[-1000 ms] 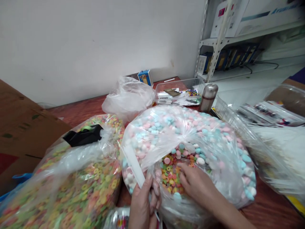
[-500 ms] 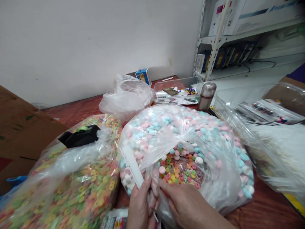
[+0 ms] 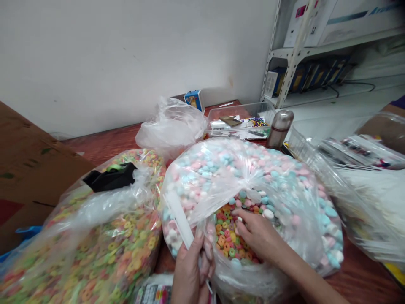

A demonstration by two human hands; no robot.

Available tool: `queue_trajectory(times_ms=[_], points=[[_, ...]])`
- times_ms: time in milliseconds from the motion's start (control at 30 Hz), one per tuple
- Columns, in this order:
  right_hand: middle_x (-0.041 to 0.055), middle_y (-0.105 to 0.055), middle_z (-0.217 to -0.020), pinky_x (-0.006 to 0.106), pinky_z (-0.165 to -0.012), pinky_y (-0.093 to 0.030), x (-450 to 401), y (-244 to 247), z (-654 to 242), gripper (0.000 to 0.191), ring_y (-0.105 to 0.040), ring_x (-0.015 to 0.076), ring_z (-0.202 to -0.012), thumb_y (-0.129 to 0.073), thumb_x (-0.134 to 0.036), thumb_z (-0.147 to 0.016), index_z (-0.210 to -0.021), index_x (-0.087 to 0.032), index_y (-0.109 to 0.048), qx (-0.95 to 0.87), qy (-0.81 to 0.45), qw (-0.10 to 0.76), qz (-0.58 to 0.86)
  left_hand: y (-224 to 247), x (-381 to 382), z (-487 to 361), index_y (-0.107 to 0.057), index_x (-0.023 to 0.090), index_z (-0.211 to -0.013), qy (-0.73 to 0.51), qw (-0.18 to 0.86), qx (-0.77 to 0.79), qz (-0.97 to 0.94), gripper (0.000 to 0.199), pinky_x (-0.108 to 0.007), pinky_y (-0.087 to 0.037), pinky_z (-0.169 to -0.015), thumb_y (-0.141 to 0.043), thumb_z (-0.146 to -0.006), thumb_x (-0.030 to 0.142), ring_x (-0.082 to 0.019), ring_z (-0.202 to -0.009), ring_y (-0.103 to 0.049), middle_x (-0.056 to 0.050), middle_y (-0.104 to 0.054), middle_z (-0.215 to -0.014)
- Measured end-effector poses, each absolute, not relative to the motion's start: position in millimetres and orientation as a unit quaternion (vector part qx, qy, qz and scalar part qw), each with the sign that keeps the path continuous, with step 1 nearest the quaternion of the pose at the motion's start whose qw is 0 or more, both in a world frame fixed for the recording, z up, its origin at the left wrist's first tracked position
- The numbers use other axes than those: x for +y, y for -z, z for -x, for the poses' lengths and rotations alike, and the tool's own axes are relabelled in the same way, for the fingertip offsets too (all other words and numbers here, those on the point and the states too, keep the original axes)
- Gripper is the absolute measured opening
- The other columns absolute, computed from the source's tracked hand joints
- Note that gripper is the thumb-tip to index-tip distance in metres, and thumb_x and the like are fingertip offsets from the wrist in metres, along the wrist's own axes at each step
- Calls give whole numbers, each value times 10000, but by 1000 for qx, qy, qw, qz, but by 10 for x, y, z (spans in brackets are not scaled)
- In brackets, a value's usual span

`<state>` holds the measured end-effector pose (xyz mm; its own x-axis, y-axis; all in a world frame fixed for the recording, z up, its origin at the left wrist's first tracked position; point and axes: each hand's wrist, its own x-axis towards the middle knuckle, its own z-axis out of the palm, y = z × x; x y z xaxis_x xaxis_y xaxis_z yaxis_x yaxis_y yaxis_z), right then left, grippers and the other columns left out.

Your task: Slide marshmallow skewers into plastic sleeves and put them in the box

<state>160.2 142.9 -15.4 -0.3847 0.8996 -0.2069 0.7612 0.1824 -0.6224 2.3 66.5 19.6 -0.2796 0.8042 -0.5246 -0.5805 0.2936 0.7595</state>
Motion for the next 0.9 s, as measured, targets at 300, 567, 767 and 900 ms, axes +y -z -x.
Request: queue_trajectory(times_ms=[300, 567, 767, 900], points=[[64, -754, -972, 256, -770, -401, 1442, 124, -1368, 286, -680, 200, -913, -457, -232, -911, -1084, -219, -684, -781, -333, 81, 522, -174, 696, -23, -607, 150, -767, -583, 595, 546, -88, 406, -146, -219, -352, -765, -721, 522, 0, -347, -200, 66, -493, -499], [159, -733, -906, 337, -737, -411, 1567, 141, -1118, 293, -680, 272, -857, -420, -262, -931, -945, -145, -688, -765, -310, 94, 556, -195, 696, -50, -566, 140, -665, -580, 597, 543, -109, 388, -146, -214, -344, -742, -757, 473, 7, -345, -182, 68, -463, -493], [45, -683, -791, 263, -686, -432, 1494, 90, -1283, 244, -637, 177, -762, -422, -315, -943, -858, -186, -611, -731, -382, 170, 540, -236, 712, -40, -582, 162, -807, -594, 590, 542, -77, 333, -138, -248, -352, -797, -711, 397, 1, -342, -212, 74, -508, -517], [-41, -550, -684, 218, -416, -327, 1273, 142, -1663, 344, -378, 83, -404, -237, -471, -987, -885, -223, -453, -630, -538, 241, 506, -288, 722, -59, -561, 158, -769, -603, 587, 533, -84, 292, -131, -265, -361, -769, -753, 362, 6, -346, -210, 76, -512, -529]])
